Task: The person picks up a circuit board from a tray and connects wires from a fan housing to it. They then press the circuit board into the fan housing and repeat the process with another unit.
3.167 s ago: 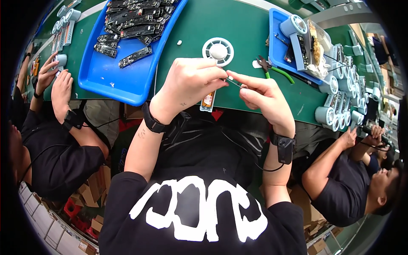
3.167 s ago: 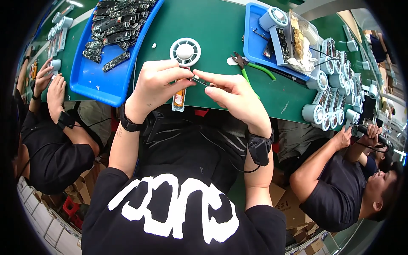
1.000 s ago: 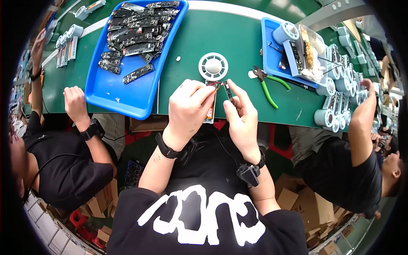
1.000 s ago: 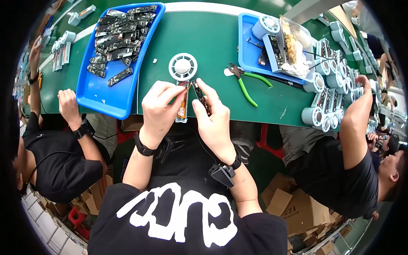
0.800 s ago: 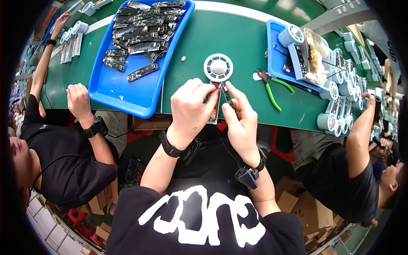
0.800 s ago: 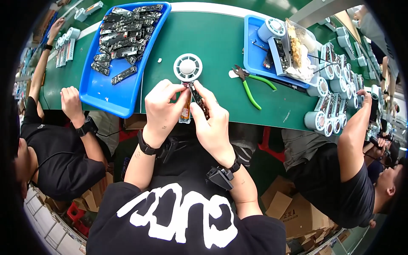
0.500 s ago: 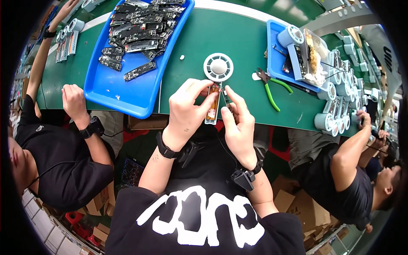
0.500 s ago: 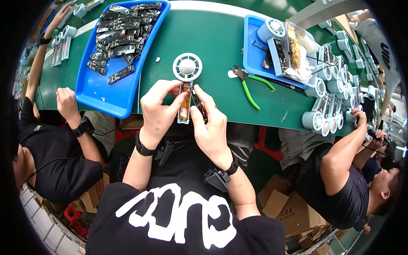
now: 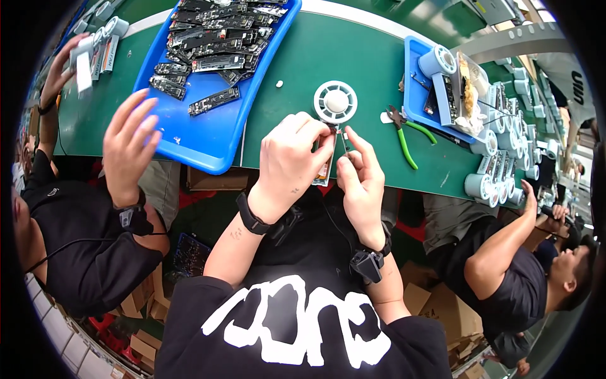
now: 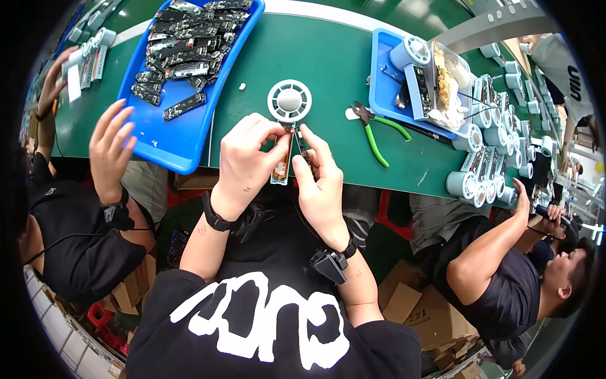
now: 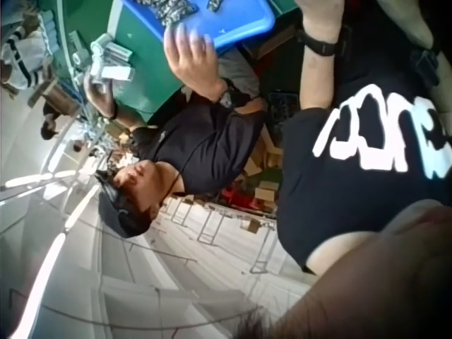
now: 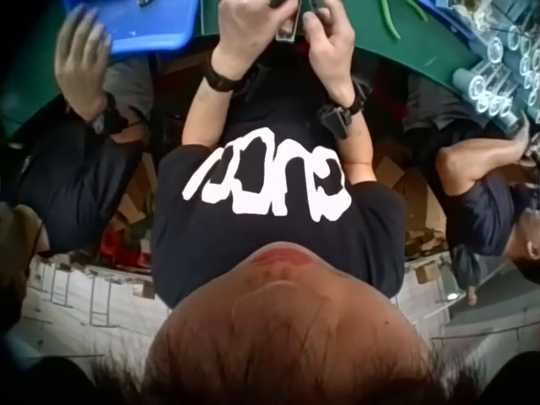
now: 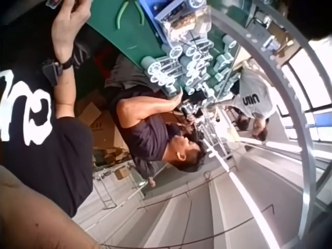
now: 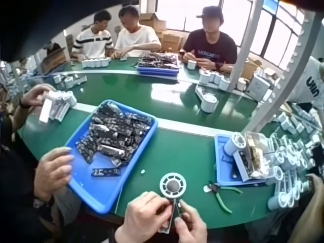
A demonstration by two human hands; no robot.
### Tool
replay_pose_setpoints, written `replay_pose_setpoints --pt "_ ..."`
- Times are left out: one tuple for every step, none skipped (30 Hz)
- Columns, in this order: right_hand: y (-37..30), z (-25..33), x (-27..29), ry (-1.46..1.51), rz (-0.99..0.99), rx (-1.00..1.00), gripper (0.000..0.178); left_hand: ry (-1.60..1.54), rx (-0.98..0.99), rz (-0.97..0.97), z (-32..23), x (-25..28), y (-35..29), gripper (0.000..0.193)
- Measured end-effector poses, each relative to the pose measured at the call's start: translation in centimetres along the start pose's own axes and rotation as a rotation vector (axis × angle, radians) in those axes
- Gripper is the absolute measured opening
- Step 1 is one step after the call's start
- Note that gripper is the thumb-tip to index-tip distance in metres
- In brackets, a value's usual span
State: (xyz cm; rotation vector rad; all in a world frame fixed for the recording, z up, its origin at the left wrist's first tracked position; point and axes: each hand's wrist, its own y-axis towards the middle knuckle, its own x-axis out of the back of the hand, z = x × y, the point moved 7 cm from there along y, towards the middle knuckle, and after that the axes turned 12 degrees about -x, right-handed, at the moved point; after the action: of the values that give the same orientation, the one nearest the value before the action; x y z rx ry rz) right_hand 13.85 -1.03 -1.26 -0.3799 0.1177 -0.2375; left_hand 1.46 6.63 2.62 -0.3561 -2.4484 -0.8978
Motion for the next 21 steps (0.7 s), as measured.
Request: replay_pose_setpoints --pt "-0.1 0.1 0.1 0.008 -0.015 -0.010 0.050 -0.024 0.035 -0.015 0.0 -0.1 0.0 0.011" --pt "-0.2 0.1 0.3 0.017 -0.032 -0.020 0.050 -0.024 0.034 -0.016 0.0 -0.3 0.1 0.011" --pt "-0.2 0.2 0.2 0.017 -0.032 -0.018 0.050 -0.044 0.044 -0.037 0.2 -0.5 0.1 0.011" --pt "-0.2 0.3 0.3 0.002 -0.040 -0.015 0.050 -0.065 0.053 -0.057 0.5 -0.6 0.1 0.011" --pt "-0.1 0.4 0.5 -0.014 -0.051 -0.011 0.050 -0.089 0.062 -0.077 0.5 -0.8 0.2 0.011" --pt "0.0 0.4 0.8 -0.029 -0.062 -0.008 0.049 -0.092 0.059 -0.076 0.5 -0.6 0.3 0.011" --pt "0.1 0.5 0.8 -0.029 -0.066 -0.007 0.049 -0.077 0.051 -0.052 0.4 0.0 0.3 0.012" --pt "0.1 0.4 0.6 -0.042 -0.055 0.003 0.050 -0.064 0.041 -0.024 0.3 0.5 0.2 0.013" --pt "0.1 0.4 0.3 -0.055 -0.044 0.012 0.050 -0.051 0.031 0.003 0.0 0.5 0.1 0.014" --pt "0.1 0.4 0.3 -0.067 -0.033 0.021 0.050 -0.056 0.027 0.006 -0.3 0.3 0.0 0.014" --pt "0.1 0.4 0.4 -0.064 -0.034 0.023 0.050 -0.004 0.026 0.011 -0.5 0.3 0.0 0.014" --pt "0.0 0.5 0.4 -0.097 -0.042 0.016 0.049 0.047 0.024 0.015 -0.7 0.4 -0.1 0.013" --pt "-0.1 0.5 0.5 -0.129 -0.050 0.009 0.048 0.098 0.022 0.020 -0.8 0.4 -0.1 0.013" --pt "-0.1 0.5 0.5 -0.161 -0.057 0.002 0.048 0.101 0.020 0.021 -1.1 0.3 -0.1 0.013" --pt "-0.2 0.6 0.4 -0.158 -0.057 0.003 0.048 0.116 0.064 0.015 -1.2 0.1 0.0 0.013" --pt "-0.4 1.3 0.1 -0.230 -0.079 0.082 0.047 0.132 0.109 0.009 -1.3 0.0 0.1 0.013" --pt "-0.7 2.0 -0.1 -0.302 -0.100 0.160 0.047 0.147 0.155 0.003 -1.3 -0.1 0.1 0.013" --pt "-1.0 2.7 -0.3 -0.374 -0.121 0.239 0.046 0.150 0.156 0.004 -1.3 -0.1 0.1 0.013" --pt "-1.1 2.9 -0.4 -0.371 -0.118 0.239 0.046 0.143 0.163 0.008 -1.1 -0.1 0.1 0.012" --pt "-1.1 3.0 -0.4 -0.362 -0.112 0.229 0.045 0.137 0.170 0.011 -1.0 -0.1 0.1 0.012" --pt "-1.1 3.1 -0.4 -0.354 -0.106 0.219 0.045 0.130 0.178 0.014 -0.9 0.0 0.1 0.011"
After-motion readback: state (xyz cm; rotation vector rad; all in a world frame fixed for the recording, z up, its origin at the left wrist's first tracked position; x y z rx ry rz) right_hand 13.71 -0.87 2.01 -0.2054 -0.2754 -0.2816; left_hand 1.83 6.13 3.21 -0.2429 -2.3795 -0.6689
